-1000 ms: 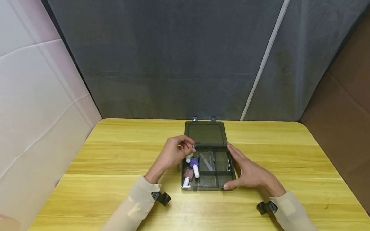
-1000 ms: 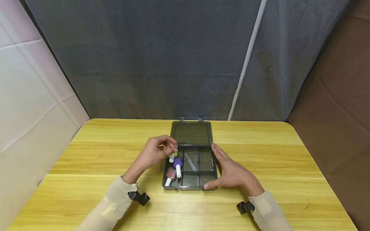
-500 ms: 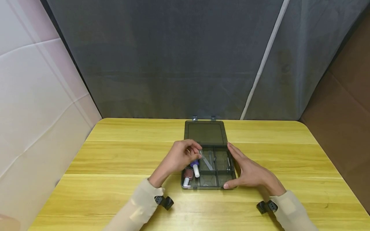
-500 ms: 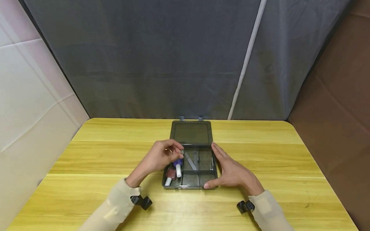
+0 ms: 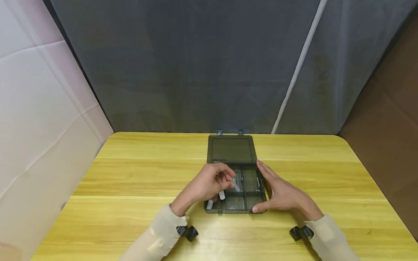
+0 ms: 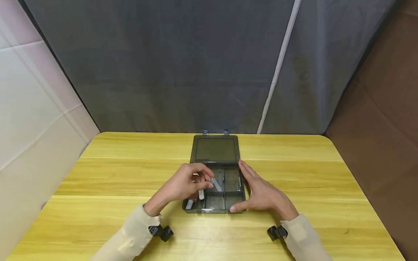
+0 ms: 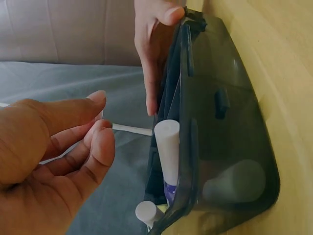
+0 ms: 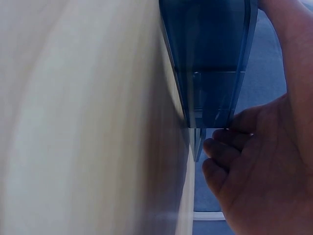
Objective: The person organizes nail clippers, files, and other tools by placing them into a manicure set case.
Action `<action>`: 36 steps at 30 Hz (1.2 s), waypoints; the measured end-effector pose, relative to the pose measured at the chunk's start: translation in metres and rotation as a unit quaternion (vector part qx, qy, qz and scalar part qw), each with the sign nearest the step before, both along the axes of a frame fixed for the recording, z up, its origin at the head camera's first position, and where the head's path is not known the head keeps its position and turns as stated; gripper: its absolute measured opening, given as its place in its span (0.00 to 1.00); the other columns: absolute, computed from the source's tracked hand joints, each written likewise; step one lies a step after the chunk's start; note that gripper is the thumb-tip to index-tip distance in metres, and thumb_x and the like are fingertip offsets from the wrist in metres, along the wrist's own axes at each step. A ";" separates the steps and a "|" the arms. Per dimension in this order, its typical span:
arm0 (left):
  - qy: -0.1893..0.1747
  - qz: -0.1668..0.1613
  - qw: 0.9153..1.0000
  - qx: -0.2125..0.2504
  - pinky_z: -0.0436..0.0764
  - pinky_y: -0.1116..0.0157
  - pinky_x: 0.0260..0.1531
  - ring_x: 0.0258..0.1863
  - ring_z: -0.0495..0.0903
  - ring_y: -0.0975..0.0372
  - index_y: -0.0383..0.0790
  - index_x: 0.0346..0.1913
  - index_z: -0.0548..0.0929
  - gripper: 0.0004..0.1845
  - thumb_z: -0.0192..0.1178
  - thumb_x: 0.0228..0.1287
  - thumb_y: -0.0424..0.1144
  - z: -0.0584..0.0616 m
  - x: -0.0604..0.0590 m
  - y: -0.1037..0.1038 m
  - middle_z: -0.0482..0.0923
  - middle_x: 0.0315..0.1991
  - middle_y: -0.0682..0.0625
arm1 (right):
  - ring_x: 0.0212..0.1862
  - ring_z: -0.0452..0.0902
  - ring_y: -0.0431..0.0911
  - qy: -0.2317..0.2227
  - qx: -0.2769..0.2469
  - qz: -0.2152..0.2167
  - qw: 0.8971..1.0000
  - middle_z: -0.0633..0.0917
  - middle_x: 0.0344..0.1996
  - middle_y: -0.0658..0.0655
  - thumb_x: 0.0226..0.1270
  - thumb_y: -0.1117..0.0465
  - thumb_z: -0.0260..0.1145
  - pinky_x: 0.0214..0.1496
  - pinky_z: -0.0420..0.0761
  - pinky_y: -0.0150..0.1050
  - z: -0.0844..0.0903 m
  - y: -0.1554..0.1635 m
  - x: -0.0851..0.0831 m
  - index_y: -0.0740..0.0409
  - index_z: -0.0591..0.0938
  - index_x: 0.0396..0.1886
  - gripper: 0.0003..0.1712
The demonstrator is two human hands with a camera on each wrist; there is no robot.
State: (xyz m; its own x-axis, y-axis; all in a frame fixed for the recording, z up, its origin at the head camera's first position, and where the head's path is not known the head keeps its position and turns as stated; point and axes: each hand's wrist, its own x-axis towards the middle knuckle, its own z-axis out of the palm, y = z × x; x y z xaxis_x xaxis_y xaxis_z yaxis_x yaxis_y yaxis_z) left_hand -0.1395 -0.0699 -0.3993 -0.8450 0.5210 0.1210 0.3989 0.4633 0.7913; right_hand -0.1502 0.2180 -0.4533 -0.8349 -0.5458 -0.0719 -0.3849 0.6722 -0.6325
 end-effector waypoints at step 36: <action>0.033 -0.004 0.999 -0.034 0.82 0.69 0.34 0.35 0.81 0.65 0.44 0.56 0.85 0.14 0.66 0.71 0.42 0.000 0.001 -0.016 0.81 0.40 0.57 | 0.83 0.46 0.63 0.006 -0.007 0.005 1.000 0.43 0.85 0.58 0.53 0.32 0.77 0.76 0.61 0.67 -0.006 0.000 -0.002 0.50 0.41 0.85 0.74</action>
